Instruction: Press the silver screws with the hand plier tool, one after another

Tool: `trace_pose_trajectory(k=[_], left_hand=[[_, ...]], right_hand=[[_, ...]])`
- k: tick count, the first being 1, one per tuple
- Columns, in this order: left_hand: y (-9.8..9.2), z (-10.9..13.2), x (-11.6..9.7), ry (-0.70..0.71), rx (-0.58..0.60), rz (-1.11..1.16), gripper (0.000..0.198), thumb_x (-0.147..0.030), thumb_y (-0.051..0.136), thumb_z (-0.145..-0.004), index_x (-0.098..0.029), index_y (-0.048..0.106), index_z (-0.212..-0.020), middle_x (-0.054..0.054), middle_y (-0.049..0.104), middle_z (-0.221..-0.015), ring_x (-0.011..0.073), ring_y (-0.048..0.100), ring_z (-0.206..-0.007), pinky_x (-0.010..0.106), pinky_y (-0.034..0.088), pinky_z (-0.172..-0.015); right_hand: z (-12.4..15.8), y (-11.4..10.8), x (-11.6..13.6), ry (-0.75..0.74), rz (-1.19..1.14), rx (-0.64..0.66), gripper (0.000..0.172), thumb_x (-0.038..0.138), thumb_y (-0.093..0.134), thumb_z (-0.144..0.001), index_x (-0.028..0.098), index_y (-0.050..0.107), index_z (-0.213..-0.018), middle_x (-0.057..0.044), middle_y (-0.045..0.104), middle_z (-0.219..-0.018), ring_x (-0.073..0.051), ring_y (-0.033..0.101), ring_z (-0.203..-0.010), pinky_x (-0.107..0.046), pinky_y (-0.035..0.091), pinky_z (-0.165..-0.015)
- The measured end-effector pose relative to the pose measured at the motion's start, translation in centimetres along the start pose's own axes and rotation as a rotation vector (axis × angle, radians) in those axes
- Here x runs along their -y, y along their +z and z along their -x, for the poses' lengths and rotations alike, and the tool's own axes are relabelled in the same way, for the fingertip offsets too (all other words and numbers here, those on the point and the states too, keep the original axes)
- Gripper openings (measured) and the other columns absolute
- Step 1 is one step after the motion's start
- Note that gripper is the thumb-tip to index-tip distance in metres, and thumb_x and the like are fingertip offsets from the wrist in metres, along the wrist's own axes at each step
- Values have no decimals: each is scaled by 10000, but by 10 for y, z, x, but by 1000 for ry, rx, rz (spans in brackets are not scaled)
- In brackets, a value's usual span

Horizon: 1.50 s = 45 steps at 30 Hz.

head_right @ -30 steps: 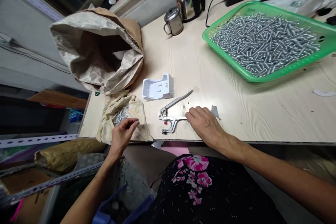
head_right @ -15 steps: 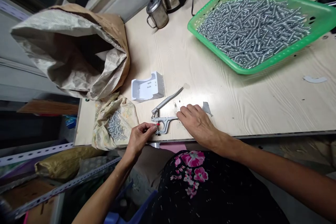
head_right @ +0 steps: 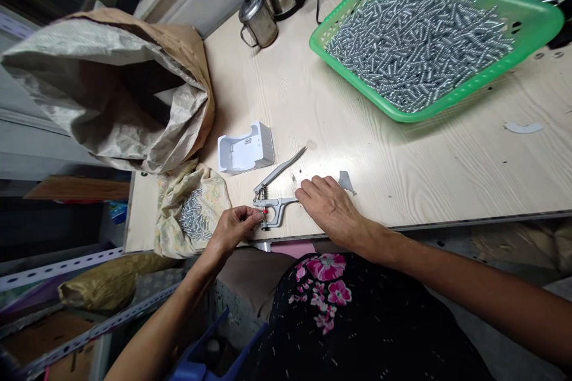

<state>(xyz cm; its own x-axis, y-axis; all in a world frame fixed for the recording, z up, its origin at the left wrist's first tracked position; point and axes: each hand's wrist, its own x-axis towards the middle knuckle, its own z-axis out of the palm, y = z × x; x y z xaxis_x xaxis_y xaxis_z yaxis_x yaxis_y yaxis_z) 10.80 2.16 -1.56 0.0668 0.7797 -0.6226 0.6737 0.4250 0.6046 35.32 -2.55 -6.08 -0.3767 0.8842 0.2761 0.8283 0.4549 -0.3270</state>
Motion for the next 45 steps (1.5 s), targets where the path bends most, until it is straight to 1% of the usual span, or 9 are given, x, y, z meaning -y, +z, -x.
trace_pose_trajectory(k=[7,12,23,29,33,38,41,43,45], left_hand=[[0,0,-2,-16,36,-1,482,-607,728,-613,-137,672,-705,-25,521,-516,94,436,-455,218,326,-454],[5,7,2,94,-76,-117,396,-543,706,-683,-148,684,-688,-14,549,-555,107,445,-513,222,313,-480],[2,6,1,-29,146,18,509,-622,723,-662,-118,672,-715,-21,512,-537,87,410,-495,222,319,-495],[6,10,4,43,115,-128,443,-573,669,-733,-138,630,-653,-24,482,-536,91,388,-515,224,290,-508],[8,9,5,0,131,-73,467,-602,679,-698,-139,627,-670,-30,487,-522,88,387,-494,220,288,-495],[9,8,4,-52,141,-3,491,-615,719,-634,-134,624,-662,-36,493,-526,81,402,-487,217,309,-497],[10,9,4,-61,133,26,502,-614,731,-615,-126,641,-695,-38,500,-537,81,412,-491,218,323,-505],[10,10,5,-56,134,35,510,-618,728,-614,-123,652,-708,-36,510,-539,81,417,-490,217,319,-505],[11,11,6,-51,133,35,511,-621,722,-616,-122,654,-702,-35,513,-532,80,415,-486,216,306,-499]], right_hand=[[0,-2,1,-2,5,18,269,11,375,-893,163,591,-845,-71,580,-833,-202,438,-773,-349,299,-720],[0,-1,1,-9,-8,-14,241,-7,424,-859,165,592,-832,-66,579,-826,-199,433,-765,-342,293,-724],[-1,0,-1,-43,53,-15,249,31,422,-898,176,603,-807,-61,590,-783,-200,434,-752,-346,296,-709],[-1,0,2,-25,62,-73,235,19,446,-889,160,611,-800,-56,578,-760,-196,430,-744,-337,307,-698],[0,1,4,-18,64,-83,242,1,449,-877,158,621,-809,-55,588,-769,-189,436,-739,-333,314,-697],[2,1,6,1,53,-38,231,7,456,-872,162,622,-828,-51,609,-791,-196,471,-747,-338,344,-694],[2,-6,0,9,-28,55,120,164,521,-919,156,628,-973,-86,651,-969,-230,532,-871,-364,398,-769],[0,-11,-8,-11,-86,87,355,331,611,-897,150,568,-1200,-142,597,-1259,-294,522,-1104,-428,413,-899],[-5,-13,-19,-71,-106,101,717,445,699,-822,156,403,-1408,-177,417,-1495,-361,378,-1335,-515,353,-1037]])
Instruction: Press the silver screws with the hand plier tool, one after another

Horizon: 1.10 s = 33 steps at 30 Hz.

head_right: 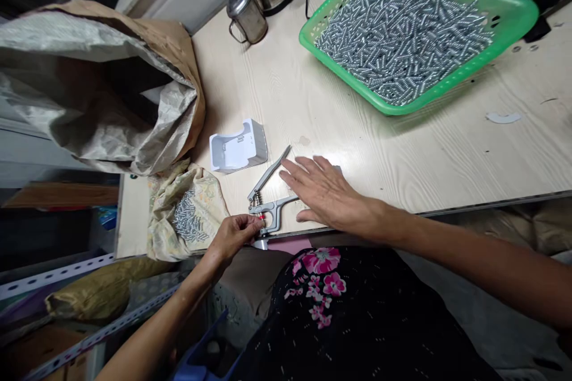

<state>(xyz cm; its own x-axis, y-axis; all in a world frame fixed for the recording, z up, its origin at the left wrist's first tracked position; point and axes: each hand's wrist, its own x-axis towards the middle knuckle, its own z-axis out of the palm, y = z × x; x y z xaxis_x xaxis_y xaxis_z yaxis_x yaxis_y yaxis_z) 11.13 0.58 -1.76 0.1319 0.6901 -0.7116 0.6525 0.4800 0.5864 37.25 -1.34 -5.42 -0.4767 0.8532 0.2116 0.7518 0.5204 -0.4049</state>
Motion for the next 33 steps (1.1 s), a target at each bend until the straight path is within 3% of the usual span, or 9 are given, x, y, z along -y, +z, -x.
trace_pose_trajectory(k=[2,5,9,12,19,22,25,29,33], left_hand=[[0,0,1,2,-13,-3,501,-611,724,-614,-123,650,-692,-36,510,-524,80,413,-485,216,300,-496],[1,1,2,4,-36,-3,498,-600,729,-606,-117,656,-700,-35,513,-525,81,416,-488,218,303,-496],[3,2,1,9,-50,5,509,-598,734,-600,-107,673,-717,-37,513,-523,76,407,-487,214,291,-489],[3,2,0,0,-48,24,498,-592,746,-592,-112,669,-704,-40,509,-518,74,405,-484,212,286,-484],[2,2,6,35,-50,-75,478,-600,712,-679,-126,673,-721,-19,546,-559,103,464,-504,235,361,-513],[7,12,7,257,-248,-349,372,-509,629,-834,-145,683,-780,37,614,-720,165,578,-658,288,467,-626],[19,16,-4,600,-441,-629,270,-380,616,-897,-165,662,-1053,109,644,-1020,245,604,-959,387,513,-845],[32,-3,-27,878,-339,-876,556,-336,667,-874,-151,467,-1359,175,544,-1343,312,499,-1201,482,467,-1004],[31,-28,-43,869,-216,-980,718,-337,689,-854,-129,344,-1448,184,519,-1349,315,500,-1167,493,467,-991]], right_hand=[[-8,-1,-12,-75,9,36,949,518,751,-750,166,273,-1491,-186,316,-1565,-383,243,-1434,-568,269,-1115],[-23,-2,-25,-143,34,98,1037,587,768,-698,150,266,-1494,-201,370,-1529,-402,216,-1444,-603,215,-1138],[-40,-8,-29,-135,67,150,983,621,765,-673,115,376,-1420,-202,514,-1376,-414,355,-1339,-610,263,-1088],[-45,-13,-27,-126,95,178,885,621,757,-674,130,451,-1344,-169,556,-1290,-368,457,-1194,-528,360,-990],[-47,-22,-17,-102,187,241,618,549,771,-708,140,573,-1127,-129,590,-1121,-314,472,-1017,-422,358,-837],[-45,-25,-13,-103,169,235,449,475,756,-764,153,593,-1031,-115,594,-1070,-284,476,-985,-391,350,-816],[-42,-23,-10,-98,155,223,326,390,740,-804,151,595,-971,-114,597,-1031,-262,484,-963,-361,363,-793],[-36,-20,-8,-71,139,224,390,402,745,-799,138,591,-1041,-117,593,-1042,-266,494,-968,-358,395,-800],[-33,-25,-7,-20,139,249,584,466,795,-721,108,574,-1126,-140,588,-1092,-280,498,-972,-360,418,-773]])
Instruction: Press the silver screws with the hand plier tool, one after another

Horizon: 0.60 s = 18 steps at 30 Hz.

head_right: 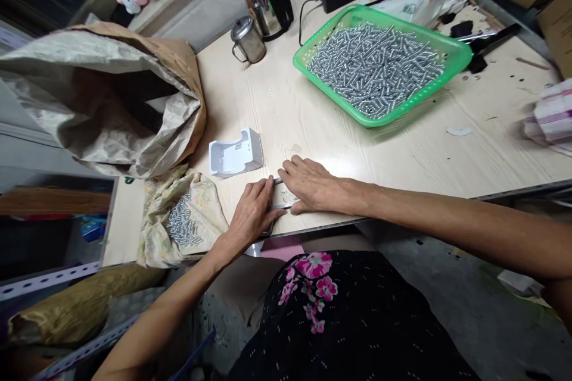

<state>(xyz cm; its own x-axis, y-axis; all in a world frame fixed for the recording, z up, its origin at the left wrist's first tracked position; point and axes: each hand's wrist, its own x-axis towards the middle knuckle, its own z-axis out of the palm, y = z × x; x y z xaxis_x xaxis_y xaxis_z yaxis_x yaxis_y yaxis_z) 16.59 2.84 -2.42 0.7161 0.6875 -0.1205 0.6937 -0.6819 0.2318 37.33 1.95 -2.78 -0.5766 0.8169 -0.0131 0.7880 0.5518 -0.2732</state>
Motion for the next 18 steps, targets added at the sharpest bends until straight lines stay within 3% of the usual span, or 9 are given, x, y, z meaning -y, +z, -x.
trace_pose_trajectory(k=[3,9,11,14,18], left_hand=[[-3,-9,7,-1,34,12,730,-357,718,-829,-106,382,-1425,172,546,-1277,309,489,-1129,478,469,-974],[-2,-10,7,10,21,134,368,-362,664,-879,-169,599,-1186,85,611,-1050,258,516,-987,398,484,-865],[1,-7,3,-6,16,138,240,-353,600,-924,-180,636,-1086,75,614,-974,247,520,-946,384,478,-828],[3,-5,-2,-19,33,112,198,-339,548,-953,-175,655,-987,77,616,-925,240,522,-912,380,469,-806],[0,-6,-3,-34,21,111,313,-357,651,-890,-154,627,-1127,101,626,-1024,262,533,-996,400,479,-863]], right_hand=[[1,-5,2,48,38,31,488,438,784,-742,111,603,-1055,-137,607,-1063,-276,514,-967,-357,422,-773],[7,6,9,16,28,-41,128,277,591,-911,152,617,-923,-107,641,-962,-235,546,-897,-353,410,-760],[10,15,13,-11,21,-68,129,190,499,-939,161,613,-887,-92,639,-905,-220,547,-855,-352,406,-747],[14,24,18,-38,24,-79,208,119,427,-944,164,611,-860,-80,628,-849,-212,547,-821,-358,414,-749],[16,23,13,-2,14,-111,146,231,518,-940,141,622,-987,-115,638,-963,-250,562,-919,-387,451,-779]])
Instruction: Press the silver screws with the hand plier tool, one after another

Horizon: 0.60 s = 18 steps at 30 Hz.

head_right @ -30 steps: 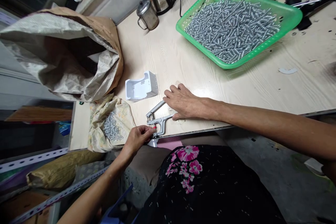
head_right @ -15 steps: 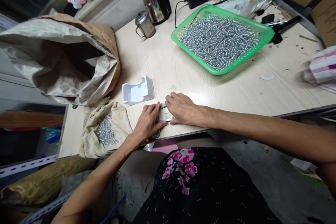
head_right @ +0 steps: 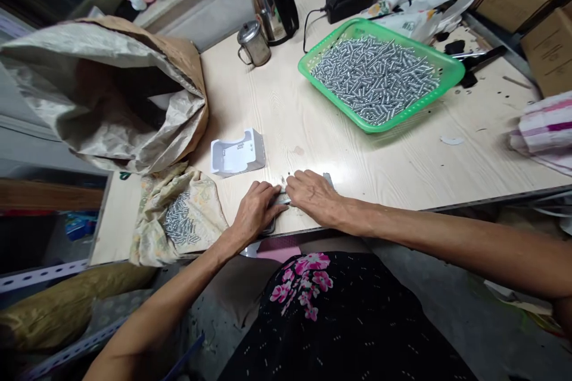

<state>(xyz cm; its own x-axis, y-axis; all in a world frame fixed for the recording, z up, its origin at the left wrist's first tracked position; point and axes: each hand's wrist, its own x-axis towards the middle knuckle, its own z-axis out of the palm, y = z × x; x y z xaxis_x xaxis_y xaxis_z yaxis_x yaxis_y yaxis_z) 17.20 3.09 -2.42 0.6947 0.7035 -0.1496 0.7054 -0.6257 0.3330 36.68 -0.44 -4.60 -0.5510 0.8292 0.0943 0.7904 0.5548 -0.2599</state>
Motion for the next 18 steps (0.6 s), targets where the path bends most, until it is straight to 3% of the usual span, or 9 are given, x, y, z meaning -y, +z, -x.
trace_pose_trajectory(k=[3,5,7,10,15,18], left_hand=[[-9,10,7,-37,-120,85,547,-385,706,-846,-162,531,-1314,134,573,-1238,275,512,-1152,416,461,-960],[-17,25,14,-148,-219,135,421,-396,644,-890,-172,593,-1244,122,587,-1201,255,534,-1133,397,457,-958],[-22,43,21,-324,-259,121,268,-408,589,-919,-171,694,-985,89,626,-989,236,567,-1006,362,464,-883],[-22,63,26,-530,-146,68,342,-470,646,-853,-177,671,-680,55,596,-775,222,559,-870,305,429,-742],[-14,58,26,-621,72,217,340,-450,703,-754,-177,629,-565,11,579,-642,164,535,-655,263,319,-596],[-16,49,25,-609,181,257,344,-386,670,-774,-184,590,-507,-20,496,-497,143,478,-531,263,273,-558]], right_hand=[[3,-6,-9,5,-55,-93,530,427,650,-870,108,525,-1275,-191,566,-1258,-318,505,-1151,-442,460,-882],[7,-8,-13,-9,-103,-162,627,485,632,-876,109,471,-1352,-208,500,-1359,-327,454,-1235,-455,437,-943],[12,-6,-14,8,-146,-188,518,462,569,-925,126,511,-1315,-182,541,-1296,-302,478,-1190,-429,433,-925],[18,1,-6,33,-182,-158,351,419,537,-953,167,594,-1190,-114,607,-1097,-260,519,-1018,-377,419,-821],[15,17,16,16,-127,-162,151,280,539,-955,164,629,-991,-74,616,-935,-227,513,-887,-357,347,-764],[11,23,22,7,-82,-208,154,194,476,-972,173,599,-881,-52,610,-864,-200,507,-824,-345,314,-744]])
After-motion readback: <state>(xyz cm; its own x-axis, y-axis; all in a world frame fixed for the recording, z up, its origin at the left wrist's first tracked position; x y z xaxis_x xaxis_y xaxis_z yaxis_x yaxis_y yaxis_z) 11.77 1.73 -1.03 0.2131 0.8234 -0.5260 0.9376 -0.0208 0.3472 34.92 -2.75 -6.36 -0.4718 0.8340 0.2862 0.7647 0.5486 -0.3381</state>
